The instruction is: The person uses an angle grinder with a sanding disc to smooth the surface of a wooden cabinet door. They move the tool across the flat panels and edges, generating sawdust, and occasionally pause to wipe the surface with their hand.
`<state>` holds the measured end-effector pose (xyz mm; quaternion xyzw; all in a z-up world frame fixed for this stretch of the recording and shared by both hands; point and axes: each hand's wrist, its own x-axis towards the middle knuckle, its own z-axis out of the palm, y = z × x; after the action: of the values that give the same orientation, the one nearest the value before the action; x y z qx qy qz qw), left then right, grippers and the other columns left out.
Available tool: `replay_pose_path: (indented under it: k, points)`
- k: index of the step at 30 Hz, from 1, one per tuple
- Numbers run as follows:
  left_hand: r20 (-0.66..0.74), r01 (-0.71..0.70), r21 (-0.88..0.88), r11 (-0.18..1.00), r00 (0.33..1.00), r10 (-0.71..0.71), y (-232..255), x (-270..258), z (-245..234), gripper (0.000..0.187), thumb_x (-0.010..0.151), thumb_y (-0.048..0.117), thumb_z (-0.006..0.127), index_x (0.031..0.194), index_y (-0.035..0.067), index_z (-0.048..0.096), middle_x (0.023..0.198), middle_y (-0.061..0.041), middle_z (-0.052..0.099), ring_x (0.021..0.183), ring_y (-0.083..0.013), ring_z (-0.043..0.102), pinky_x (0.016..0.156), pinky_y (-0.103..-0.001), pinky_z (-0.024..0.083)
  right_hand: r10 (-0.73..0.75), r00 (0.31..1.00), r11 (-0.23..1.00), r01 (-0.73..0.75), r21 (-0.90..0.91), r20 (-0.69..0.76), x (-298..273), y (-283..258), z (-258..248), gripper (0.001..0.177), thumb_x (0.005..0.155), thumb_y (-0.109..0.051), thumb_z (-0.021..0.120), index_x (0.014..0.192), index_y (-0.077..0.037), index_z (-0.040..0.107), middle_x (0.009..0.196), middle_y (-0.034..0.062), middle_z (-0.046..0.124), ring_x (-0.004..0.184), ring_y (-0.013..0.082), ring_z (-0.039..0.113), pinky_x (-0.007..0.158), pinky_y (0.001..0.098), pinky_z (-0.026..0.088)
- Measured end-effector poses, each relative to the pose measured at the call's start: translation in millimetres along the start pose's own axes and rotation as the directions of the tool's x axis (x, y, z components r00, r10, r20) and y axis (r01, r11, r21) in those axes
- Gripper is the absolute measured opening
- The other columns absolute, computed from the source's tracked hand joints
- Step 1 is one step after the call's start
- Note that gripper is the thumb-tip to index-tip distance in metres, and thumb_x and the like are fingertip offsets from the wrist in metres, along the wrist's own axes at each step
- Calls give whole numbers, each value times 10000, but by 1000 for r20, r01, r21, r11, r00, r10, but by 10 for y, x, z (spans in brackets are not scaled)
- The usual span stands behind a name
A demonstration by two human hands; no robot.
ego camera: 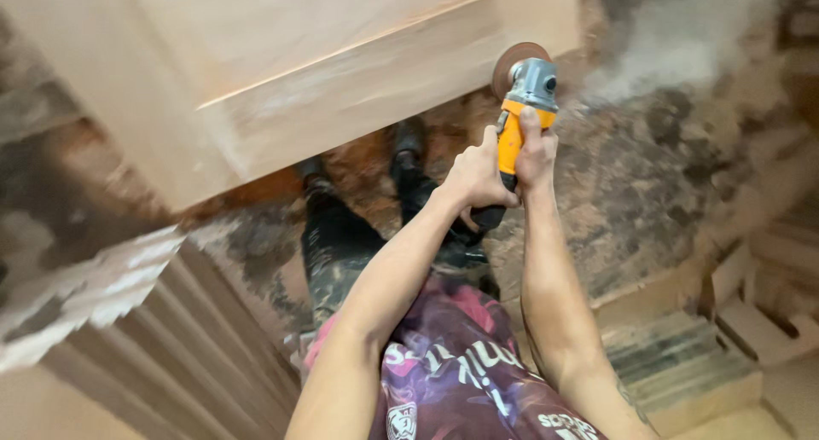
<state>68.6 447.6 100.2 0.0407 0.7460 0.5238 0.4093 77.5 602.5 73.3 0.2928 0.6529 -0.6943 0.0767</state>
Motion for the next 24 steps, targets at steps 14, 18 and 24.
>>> replay_pose_path:
  k: [14,18,24]
  points:
    - [-510,94,-380,920,809,-293,-1330,-1939,-474,1019,548,381,935,1357,48,413,1164,-165,708,1057,-338,734,895,-430,584,118,857,738,262,-621,502,-1382,43,2382,539,855,-447,757,1134,1,648,959,214,754,943,332,771,787,408,600]
    - [-696,-156,-399,904,694,-188,-1370,-2033,-337,790,716,324,948,1352,52,566,1212,-189,722,1150,-340,763,991,-428,618,184,806,660,323,-679,562,-1499,18,2473,566,872,-472,765,1137,11,638,996,243,746,980,387,733,799,433,579]
    - [-426,40,-335,941,885,-189,-997,-1369,-319,1239,487,324,937,1453,-20,240,1154,-272,677,996,-442,688,849,-503,576,18,897,798,252,-547,441,-957,-82,1727,445,966,-394,686,1165,4,696,1002,122,768,917,194,737,817,349,585]
